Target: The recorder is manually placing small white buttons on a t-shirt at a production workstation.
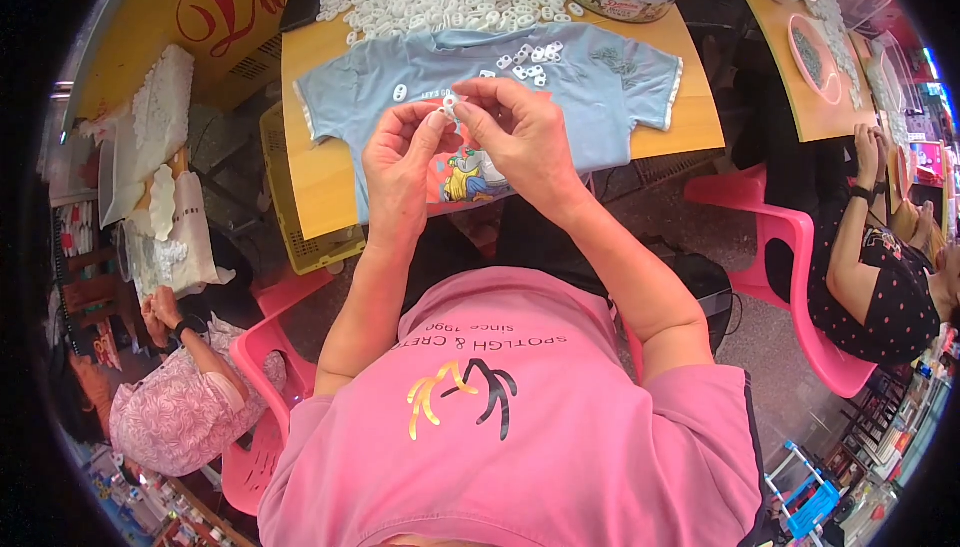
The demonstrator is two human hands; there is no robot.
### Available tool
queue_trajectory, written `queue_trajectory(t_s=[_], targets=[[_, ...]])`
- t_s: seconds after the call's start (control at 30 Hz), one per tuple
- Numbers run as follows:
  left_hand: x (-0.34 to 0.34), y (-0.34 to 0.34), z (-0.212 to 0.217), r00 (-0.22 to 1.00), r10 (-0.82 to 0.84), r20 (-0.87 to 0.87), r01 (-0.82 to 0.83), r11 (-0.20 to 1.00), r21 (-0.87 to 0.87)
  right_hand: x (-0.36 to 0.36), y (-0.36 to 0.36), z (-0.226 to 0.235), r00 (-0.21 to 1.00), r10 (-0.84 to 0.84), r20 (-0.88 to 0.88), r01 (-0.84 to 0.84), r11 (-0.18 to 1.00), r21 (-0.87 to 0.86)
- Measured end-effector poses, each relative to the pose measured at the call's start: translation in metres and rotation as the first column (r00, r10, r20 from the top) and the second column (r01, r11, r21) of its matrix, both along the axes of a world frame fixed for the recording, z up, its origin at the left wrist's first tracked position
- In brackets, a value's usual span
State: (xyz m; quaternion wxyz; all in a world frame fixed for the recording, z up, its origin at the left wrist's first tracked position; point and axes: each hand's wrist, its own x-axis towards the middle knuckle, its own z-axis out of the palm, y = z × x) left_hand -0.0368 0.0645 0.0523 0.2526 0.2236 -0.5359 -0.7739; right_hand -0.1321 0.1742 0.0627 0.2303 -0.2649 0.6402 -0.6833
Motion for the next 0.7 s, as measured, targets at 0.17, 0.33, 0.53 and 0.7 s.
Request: queue_trajectory(t_s=[0.17,0.33,0.53,0.7], targets=[[0.000,-0.001,0.004,1.000,0.017,0.003,-0.017,1.000,0.016,0.003,-0.003,-0.006,0.997,-0.002,-0.075,-0.002,0.999,-0.050],[-0.003,0.001,0.000,0.999,0.049,-0.010,-0.049,0.999,0.007,0.006,-0.006,-0.012,0.989,-0.036,-0.143,0.028,0.998,-0.056],[0.001,-0.004,0.000,0.997,0.001,-0.079,0.000,1.000,0.014,-0.001,-0.005,-0.004,0.993,0.060,0.103,-0.050,0.995,-0.090],[0.007,-0.007,-0.010,0.983,-0.097,-0.157,0.090,0.994,-0.056,-0.002,-0.002,0.005,0.916,0.205,0.344,-0.124,0.962,-0.243]])
